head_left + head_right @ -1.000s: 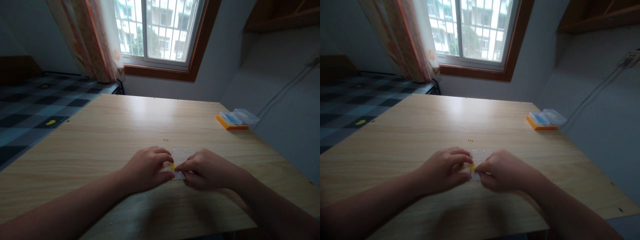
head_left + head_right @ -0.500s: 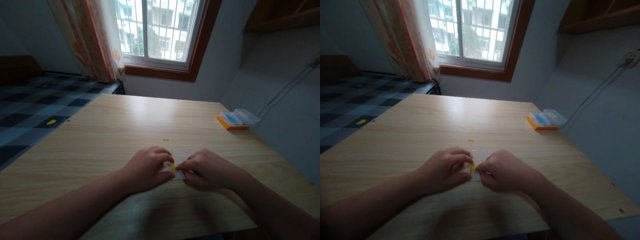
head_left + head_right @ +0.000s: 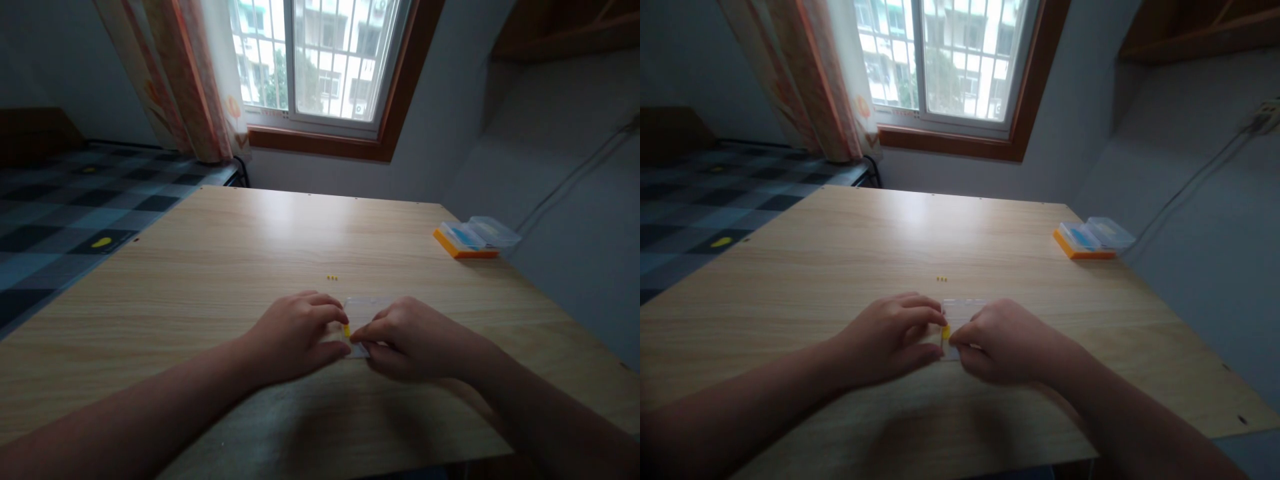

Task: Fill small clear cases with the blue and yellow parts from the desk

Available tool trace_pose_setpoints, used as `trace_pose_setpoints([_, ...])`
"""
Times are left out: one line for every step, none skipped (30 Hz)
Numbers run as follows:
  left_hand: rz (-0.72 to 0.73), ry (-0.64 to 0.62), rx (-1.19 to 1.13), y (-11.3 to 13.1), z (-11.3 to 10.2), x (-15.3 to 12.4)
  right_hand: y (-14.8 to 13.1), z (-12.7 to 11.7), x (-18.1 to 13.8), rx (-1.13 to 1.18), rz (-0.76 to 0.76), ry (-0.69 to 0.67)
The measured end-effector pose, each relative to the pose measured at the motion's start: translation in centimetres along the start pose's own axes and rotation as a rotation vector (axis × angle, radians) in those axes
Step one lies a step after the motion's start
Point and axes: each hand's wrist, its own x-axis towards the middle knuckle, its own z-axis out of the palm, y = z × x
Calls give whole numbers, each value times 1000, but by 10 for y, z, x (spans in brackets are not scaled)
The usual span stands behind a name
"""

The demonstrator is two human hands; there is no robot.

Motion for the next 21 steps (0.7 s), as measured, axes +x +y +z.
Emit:
trace_pose_setpoints([-1,-1,2,0,0,0,0,0,0,-2,1,-1])
trace_pose_setpoints([-1,-1,3,0,0,0,0,0,0,-3,3,-1])
trace_pose_setpoints([-3,0,3,0,0,0,0,0,-1,-2,2,-1])
trace_pose_setpoints([-4,-1,3,0,0,0,0,0,-1,-2,3,0])
trace_pose_setpoints([-5,0,4,0,0,0,0,0,-1,0,5,-1])
trace_pose_setpoints([-4,0,4,1,0,0,0,0,-1,1,9,0])
trace_pose_setpoints([-2,1,4,1,0,0,-1,0,-2,3,12,1])
trace_pose_setpoints([1,2,4,1,0,0,-1,0,-1,4,14,3])
trace_pose_setpoints([3,3,3,1,0,0,-1,0,-1,4,17,6])
trace_pose_setpoints([7,4,3,1,0,0,-1,0,-1,4,19,9])
trace_pose_setpoints([8,3,3,1,0,0,-1,0,0,4,19,12])
trace_pose_setpoints([8,0,3,1,1,0,-1,0,0,5,21,12])
trace_pose_setpoints([6,-3,3,1,1,0,-1,0,0,6,22,10])
trace_pose_setpoints([3,-5,3,1,1,0,-1,0,0,6,23,8])
trace_pose_setpoints([-1,-6,3,1,1,0,-1,0,0,6,22,6])
trace_pose_setpoints([-3,-5,3,1,1,0,-1,1,0,5,21,5])
trace_pose_setpoints([-3,-2,3,1,1,0,0,1,0,4,19,5])
trace_pose_setpoints([0,3,3,0,1,0,0,1,0,4,16,7])
trace_pose_setpoints([4,6,4,0,1,0,0,1,-1,6,14,9])
trace_pose_setpoints([9,8,5,0,1,0,0,1,-1,11,12,12])
trace_pose_setpoints([12,11,5,-1,1,0,0,0,-2,17,9,15])
